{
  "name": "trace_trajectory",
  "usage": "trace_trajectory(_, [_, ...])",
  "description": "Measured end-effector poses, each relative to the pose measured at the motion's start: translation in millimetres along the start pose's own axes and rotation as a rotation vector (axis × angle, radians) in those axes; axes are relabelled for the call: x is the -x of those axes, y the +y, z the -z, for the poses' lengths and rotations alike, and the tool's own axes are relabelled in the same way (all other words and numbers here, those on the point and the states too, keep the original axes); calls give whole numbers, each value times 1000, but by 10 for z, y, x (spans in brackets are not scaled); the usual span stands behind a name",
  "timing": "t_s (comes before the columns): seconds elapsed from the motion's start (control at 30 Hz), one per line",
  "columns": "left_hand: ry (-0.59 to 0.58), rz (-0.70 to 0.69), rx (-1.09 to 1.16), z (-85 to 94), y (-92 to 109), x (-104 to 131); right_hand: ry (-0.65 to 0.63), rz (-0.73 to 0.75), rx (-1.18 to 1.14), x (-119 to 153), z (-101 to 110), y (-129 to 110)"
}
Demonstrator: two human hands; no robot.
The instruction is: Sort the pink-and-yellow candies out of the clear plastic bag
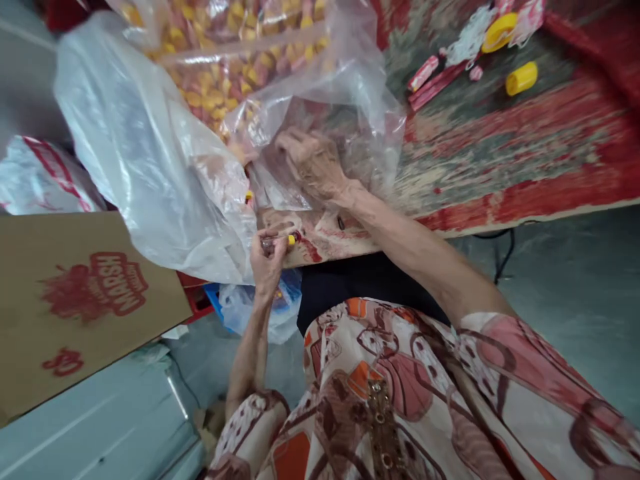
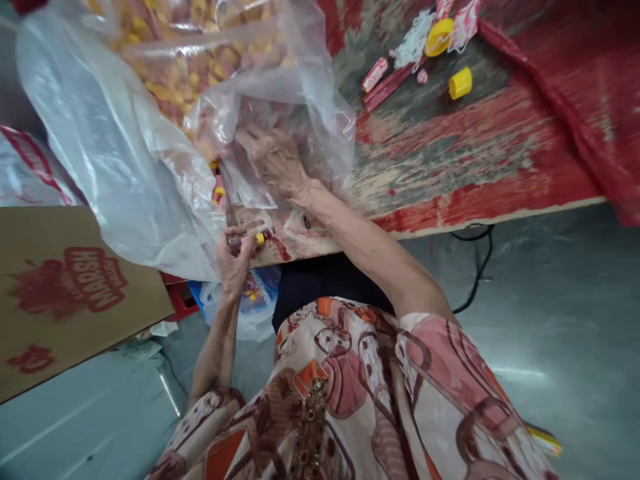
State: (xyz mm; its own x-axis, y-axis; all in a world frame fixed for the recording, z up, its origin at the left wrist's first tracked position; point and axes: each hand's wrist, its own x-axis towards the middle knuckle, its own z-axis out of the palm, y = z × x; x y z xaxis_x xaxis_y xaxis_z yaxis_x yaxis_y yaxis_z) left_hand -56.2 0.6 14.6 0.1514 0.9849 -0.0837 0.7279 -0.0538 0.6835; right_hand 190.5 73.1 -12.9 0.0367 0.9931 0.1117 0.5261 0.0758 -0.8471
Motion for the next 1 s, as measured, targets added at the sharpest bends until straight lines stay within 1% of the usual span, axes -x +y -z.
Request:
trace_trajectory(0.07, [46,-67,-76,-92,14,37,17,-90,81,-16,51,19])
trace_trajectory(0.1, [46,-103,-122,-136,17,48,29,-137,103,-24,67,31])
trace_trajectory(0.17, [1,-154,-193,-186,17,38,69,-204,99,-37,79,61])
trace_trajectory(0.23, [-86,-169,-198,-166,12,-15,114,-231,90,-43,69,93])
trace_trajectory(0.3, [-167,-169,-143,-103,0,-81,127,-235,105,-36,56,115])
trace_trajectory(0.37, [-193,-156,-74,-55,-20,-127,111,-234,125,-19,54,122])
trace_trajectory(0.43, [-137,-138,-38,-58,-45,-139,88,-229,138,2,66,116])
trace_trajectory(0.5, [-59,-149,-67,-98,-61,-128,74,-220,149,14,87,104])
trace_trajectory(0.53, [-42,-178,-97,-117,-60,-120,69,-215,157,15,97,97])
trace_trajectory(0.57, [-50,-222,-131,-130,-49,-113,63,-210,165,15,105,91])
trace_trajectory(0.67, [-104,-391,-205,-118,30,-96,43,-209,192,6,105,88])
trace_trajectory(0.7, [-87,-433,-214,-108,62,-86,39,-209,197,4,96,95])
trace_trajectory(0.8, [62,-464,-224,-128,105,-47,73,-186,203,3,52,133])
trace_trajectory(0.87, [136,-472,-231,-196,62,-36,100,-158,203,4,25,162])
trace_trajectory(0.9, [146,-484,-235,-238,24,-41,102,-152,205,4,17,173])
trace_trajectory(1.0, [105,-505,-225,-330,-93,-97,72,-151,206,-4,17,189])
